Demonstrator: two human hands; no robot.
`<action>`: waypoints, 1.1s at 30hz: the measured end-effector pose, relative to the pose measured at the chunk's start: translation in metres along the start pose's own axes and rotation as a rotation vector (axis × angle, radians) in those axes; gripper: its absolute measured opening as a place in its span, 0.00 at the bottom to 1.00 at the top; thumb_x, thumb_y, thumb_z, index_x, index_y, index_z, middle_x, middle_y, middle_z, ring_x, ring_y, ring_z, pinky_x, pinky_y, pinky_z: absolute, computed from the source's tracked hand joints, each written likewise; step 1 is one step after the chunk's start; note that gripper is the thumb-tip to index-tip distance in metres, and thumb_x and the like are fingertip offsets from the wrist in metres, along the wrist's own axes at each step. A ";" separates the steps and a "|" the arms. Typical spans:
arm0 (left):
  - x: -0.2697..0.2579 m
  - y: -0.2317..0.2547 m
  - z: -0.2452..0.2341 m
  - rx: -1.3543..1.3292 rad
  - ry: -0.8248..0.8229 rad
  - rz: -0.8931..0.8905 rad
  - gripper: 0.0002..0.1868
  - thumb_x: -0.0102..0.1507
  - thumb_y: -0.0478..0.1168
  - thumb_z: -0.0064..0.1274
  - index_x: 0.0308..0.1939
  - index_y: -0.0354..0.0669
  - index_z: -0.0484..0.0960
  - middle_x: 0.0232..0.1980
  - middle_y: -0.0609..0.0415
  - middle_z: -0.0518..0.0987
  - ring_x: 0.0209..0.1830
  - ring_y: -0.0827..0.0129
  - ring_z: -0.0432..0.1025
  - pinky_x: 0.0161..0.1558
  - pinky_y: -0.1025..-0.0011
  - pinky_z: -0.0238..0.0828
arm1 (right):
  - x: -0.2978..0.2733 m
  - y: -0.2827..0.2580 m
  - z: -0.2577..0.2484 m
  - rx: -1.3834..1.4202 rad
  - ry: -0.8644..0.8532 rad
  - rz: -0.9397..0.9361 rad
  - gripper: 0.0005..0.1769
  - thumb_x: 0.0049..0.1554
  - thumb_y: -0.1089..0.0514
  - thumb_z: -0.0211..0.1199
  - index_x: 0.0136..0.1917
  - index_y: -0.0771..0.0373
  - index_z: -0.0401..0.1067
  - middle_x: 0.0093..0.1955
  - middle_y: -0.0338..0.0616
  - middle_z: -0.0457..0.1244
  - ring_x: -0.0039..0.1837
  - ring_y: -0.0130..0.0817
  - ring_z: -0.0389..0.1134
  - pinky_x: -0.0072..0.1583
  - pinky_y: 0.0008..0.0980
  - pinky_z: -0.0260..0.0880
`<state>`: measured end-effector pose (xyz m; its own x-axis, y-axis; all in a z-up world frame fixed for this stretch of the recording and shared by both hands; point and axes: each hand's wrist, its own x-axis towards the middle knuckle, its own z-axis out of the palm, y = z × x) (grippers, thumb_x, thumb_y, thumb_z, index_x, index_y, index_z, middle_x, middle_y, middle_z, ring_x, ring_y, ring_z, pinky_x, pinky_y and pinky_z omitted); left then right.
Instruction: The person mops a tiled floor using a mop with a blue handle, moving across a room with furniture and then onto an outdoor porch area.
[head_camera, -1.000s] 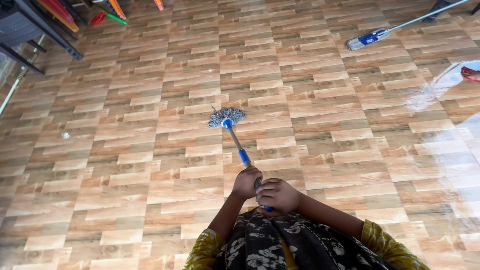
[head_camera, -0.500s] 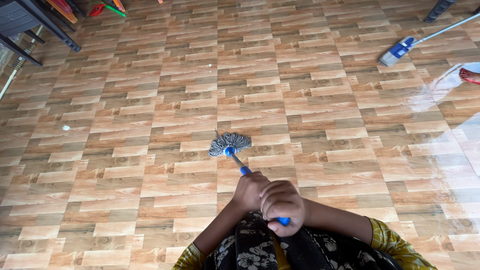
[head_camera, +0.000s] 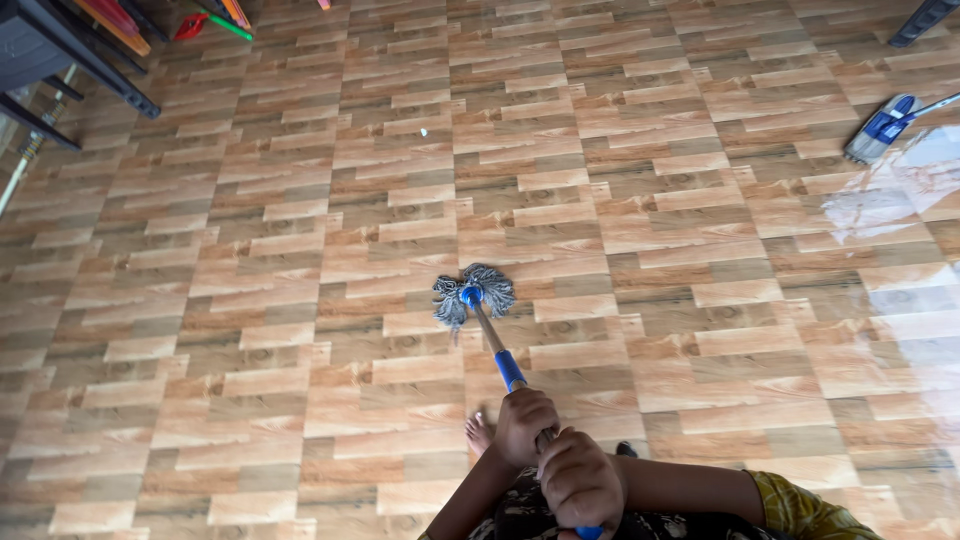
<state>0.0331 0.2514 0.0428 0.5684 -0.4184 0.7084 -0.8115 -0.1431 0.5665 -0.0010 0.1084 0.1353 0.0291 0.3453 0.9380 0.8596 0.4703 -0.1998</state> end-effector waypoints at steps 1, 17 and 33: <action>0.004 -0.017 -0.010 -0.023 0.007 0.020 0.14 0.50 0.41 0.60 0.20 0.42 0.70 0.22 0.53 0.71 0.22 0.59 0.69 0.28 0.63 0.62 | 0.003 0.019 -0.002 -0.007 -0.019 0.014 0.11 0.58 0.57 0.64 0.36 0.60 0.67 0.33 0.37 0.64 0.34 0.33 0.69 0.43 0.35 0.74; 0.036 -0.284 -0.129 0.279 -0.183 -0.403 0.13 0.58 0.38 0.58 0.44 0.42 0.76 0.53 0.44 0.77 0.57 0.48 0.72 0.53 0.55 0.72 | -0.073 0.307 -0.001 -0.321 -0.326 0.468 0.09 0.46 0.61 0.67 0.32 0.58 0.66 0.35 0.42 0.62 0.39 0.42 0.66 0.43 0.39 0.67; -0.006 -0.194 -0.070 0.257 -0.267 -0.438 0.33 0.58 0.36 0.57 0.68 0.41 0.68 0.76 0.39 0.63 0.75 0.43 0.60 0.67 0.52 0.64 | -0.087 0.212 -0.009 -0.360 -0.215 0.524 0.10 0.47 0.66 0.64 0.31 0.57 0.65 0.32 0.39 0.61 0.36 0.39 0.65 0.41 0.38 0.66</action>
<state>0.1970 0.3442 -0.0417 0.8321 -0.4783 0.2809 -0.5339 -0.5535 0.6392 0.1835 0.1713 0.0139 0.4186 0.6261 0.6579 0.8771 -0.0908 -0.4716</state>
